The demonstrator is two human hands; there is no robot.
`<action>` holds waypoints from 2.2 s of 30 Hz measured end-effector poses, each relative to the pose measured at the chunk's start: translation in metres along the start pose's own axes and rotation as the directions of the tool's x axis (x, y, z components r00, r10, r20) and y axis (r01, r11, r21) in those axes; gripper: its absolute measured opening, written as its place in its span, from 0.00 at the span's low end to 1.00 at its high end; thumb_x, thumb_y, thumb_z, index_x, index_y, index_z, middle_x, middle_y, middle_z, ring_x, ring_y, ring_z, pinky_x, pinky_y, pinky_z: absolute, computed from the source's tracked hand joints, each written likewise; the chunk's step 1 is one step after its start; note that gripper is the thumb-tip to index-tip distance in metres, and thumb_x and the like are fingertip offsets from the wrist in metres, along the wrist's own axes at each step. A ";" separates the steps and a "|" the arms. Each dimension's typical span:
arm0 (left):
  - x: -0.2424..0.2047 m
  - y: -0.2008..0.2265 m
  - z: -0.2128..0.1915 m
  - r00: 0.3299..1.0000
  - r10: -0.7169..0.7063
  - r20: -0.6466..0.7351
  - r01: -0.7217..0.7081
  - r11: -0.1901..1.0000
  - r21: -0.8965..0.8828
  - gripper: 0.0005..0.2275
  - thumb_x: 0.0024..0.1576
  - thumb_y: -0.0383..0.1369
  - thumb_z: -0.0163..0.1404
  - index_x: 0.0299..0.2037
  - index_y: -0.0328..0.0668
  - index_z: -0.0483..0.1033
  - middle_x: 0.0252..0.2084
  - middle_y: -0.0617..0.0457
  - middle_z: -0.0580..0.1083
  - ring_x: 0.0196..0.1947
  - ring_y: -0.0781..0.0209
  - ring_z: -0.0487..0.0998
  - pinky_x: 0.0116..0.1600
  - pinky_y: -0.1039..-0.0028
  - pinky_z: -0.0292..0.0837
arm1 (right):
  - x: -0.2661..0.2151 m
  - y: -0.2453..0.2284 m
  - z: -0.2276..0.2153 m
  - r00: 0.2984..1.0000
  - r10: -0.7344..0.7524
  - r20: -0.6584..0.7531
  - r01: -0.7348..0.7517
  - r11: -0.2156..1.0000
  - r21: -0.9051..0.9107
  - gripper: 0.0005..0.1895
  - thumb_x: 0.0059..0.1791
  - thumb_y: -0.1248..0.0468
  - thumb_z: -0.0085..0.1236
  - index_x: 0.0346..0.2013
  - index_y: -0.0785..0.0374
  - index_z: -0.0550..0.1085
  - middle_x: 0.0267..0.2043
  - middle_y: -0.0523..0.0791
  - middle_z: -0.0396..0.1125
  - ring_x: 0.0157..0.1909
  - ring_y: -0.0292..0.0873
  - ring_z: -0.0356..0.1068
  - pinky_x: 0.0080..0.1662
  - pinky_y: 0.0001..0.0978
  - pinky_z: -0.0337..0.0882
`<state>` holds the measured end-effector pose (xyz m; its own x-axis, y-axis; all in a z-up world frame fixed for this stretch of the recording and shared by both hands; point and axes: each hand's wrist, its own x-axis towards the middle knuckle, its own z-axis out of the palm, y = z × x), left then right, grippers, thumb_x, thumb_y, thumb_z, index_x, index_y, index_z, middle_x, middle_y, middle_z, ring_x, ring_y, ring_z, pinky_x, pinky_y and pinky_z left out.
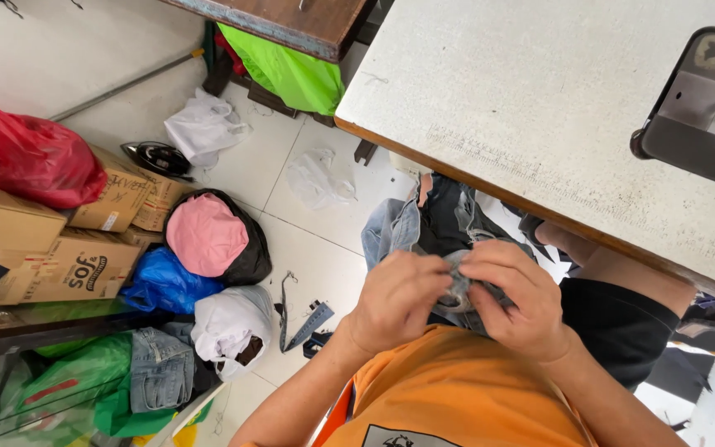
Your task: Finishing seams and removing hardware from denim jeans using pliers, scissors, and an industrial sewing machine
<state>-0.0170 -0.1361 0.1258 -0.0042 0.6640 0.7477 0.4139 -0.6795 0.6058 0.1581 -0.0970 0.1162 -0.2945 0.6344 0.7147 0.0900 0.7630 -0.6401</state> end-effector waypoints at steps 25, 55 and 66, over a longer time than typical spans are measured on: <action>0.102 0.055 -0.048 0.978 -0.194 0.083 0.203 0.972 -0.118 0.12 0.66 0.32 0.42 0.41 0.33 0.78 0.38 0.42 0.77 0.40 0.44 0.80 0.52 0.58 0.75 | 0.098 -0.014 -0.012 0.901 0.131 0.413 -0.234 0.949 0.209 0.06 0.49 0.65 0.58 0.38 0.64 0.74 0.31 0.47 0.70 0.33 0.44 0.69 0.40 0.40 0.70; 0.257 -0.047 0.148 0.864 0.146 0.482 -0.275 0.938 0.210 0.07 0.62 0.20 0.44 0.40 0.25 0.77 0.36 0.34 0.77 0.37 0.32 0.78 0.42 0.49 0.71 | 0.081 0.028 -0.074 0.683 0.721 -0.115 -0.535 0.601 0.594 0.07 0.53 0.64 0.60 0.42 0.64 0.78 0.35 0.41 0.74 0.38 0.32 0.69 0.42 0.29 0.74; 0.186 -0.128 0.263 0.797 0.120 0.592 -0.240 0.962 0.129 0.05 0.57 0.31 0.52 0.33 0.37 0.75 0.30 0.45 0.73 0.34 0.38 0.78 0.36 0.50 0.69 | 0.021 0.178 -0.230 0.871 0.285 -0.400 -0.487 0.403 -0.775 0.22 0.49 0.53 0.76 0.46 0.67 0.80 0.36 0.53 0.64 0.41 0.61 0.72 0.38 0.47 0.73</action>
<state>0.1684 0.1565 0.1156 0.5848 0.6328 0.5076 0.5171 -0.7729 0.3678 0.3870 0.0804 0.0819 0.1492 0.8195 0.5533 0.9171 0.0945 -0.3873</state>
